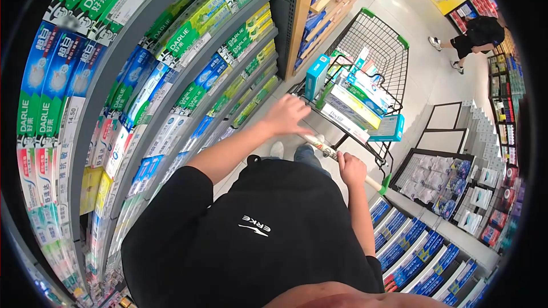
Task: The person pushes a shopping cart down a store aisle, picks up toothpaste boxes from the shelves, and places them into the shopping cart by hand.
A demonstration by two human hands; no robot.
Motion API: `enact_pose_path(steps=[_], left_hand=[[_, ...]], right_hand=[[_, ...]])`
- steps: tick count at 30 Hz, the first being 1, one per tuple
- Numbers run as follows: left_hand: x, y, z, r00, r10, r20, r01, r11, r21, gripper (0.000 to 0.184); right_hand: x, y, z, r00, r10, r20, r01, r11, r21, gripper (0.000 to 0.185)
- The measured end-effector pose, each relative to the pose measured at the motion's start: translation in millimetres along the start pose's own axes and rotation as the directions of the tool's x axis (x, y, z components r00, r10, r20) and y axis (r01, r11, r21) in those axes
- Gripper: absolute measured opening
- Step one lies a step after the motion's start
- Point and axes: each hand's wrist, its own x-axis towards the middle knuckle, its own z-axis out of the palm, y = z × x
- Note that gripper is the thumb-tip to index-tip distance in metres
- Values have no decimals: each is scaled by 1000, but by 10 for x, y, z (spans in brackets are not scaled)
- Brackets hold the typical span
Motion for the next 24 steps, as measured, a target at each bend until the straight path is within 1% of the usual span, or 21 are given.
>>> enact_pose_path(steps=[1, 3, 4, 5, 6, 7, 8, 9, 10, 12, 13, 15, 16, 17, 18, 19, 20, 21, 22, 23, 24], left_hand=[[95, -53, -173, 992, -27, -125, 31, 999, 23, 60], [305, -230, -825, 922, -30, -385, 119, 970, 210, 52], [320, -374, -1107, 878, -75, -473, 217, 942, 254, 48], [351, -410, -1541, 849, -205, -487, 411, 836, 365, 47], [337, -536, -1832, 771, -305, -559, 544, 771, 330, 51], [203, -771, -2023, 742, -165, -650, 601, 595, 534, 55], [155, -819, -2268, 708, -145, -691, 664, 471, 581, 59], [119, -820, -2492, 614, -417, -670, 789, 345, 509, 62], [-6, -957, -2581, 655, -331, -679, 754, 234, 614, 69], [-168, -1042, -2664, 663, -400, -633, 735, 185, 653, 70], [-195, -1030, -2704, 666, -396, -632, 732, 182, 657, 70], [-174, -981, -2747, 670, -457, -585, 724, 229, 651, 67], [-111, -895, -2751, 679, -452, -579, 717, 235, 657, 67], [-52, -784, -2740, 694, -406, -595, 710, 247, 659, 64], [-5, -678, -2696, 708, -359, -608, 702, 263, 662, 61], [8, -597, -2614, 708, -325, -627, 705, 275, 653, 58], [27, -497, -2555, 751, -244, -614, 660, 324, 678, 58], [85, -360, -2434, 760, -237, -606, 649, 335, 683, 58], [121, -221, -2294, 768, -234, -596, 639, 347, 687, 58], [141, -109, -2159, 788, -241, -567, 614, 388, 687, 58], [163, -9, -2029, 785, -273, -556, 619, 377, 689, 58]], right_hand=[[39, 31, -19, 1000, 8, -3, -8, 1000, -11, 59], [159, 105, -42, 1000, 7, -7, -7, 1000, -13, 60], [212, 154, -48, 1000, 1, -12, -1, 1000, -17, 60], [236, 196, -52, 1000, -3, -16, 3, 1000, -23, 60], [261, 234, -63, 1000, -9, -13, 9, 1000, -18, 60], [310, 276, -84, 1000, -19, -17, 19, 1000, -9, 61], [370, 316, -111, 999, -29, -25, 29, 1000, 1, 61], [417, 344, -149, 999, -34, -30, 34, 999, 7, 61], [449, 361, -192, 999, -31, -12, 31, 999, 26, 62], [529, 435, -233, 1000, -28, 4, 28, 998, 50, 63], [559, 479, -238, 999, -35, 8, 34, 997, 70, 62], [635, 552, -277, 999, -37, 8, 36, 994, 98, 62], [670, 571, -335, 997, -25, 70, 15, 989, 148, 55], [694, 600, -391, 991, -13, 135, -14, 981, 196, 48], [733, 628, -434, 991, 2, 137, -30, 979, 202, 48], [768, 635, -487, 994, -104, -41, 112, 955, 275, 39], [790, 641, -547, 957, -183, -224, 249, 915, 317, 37], [830, 594, -719, 919, -227, -323, 330, 890, 314, 42], [901, 526, -923, 871, -267, -414, 407, 863, 300, 51], [963, 493, -1064, 862, -285, -419, 430, 848, 309, 54], [1026, 468, -1195, 853, -304, -425, 454, 833, 315, 57]])
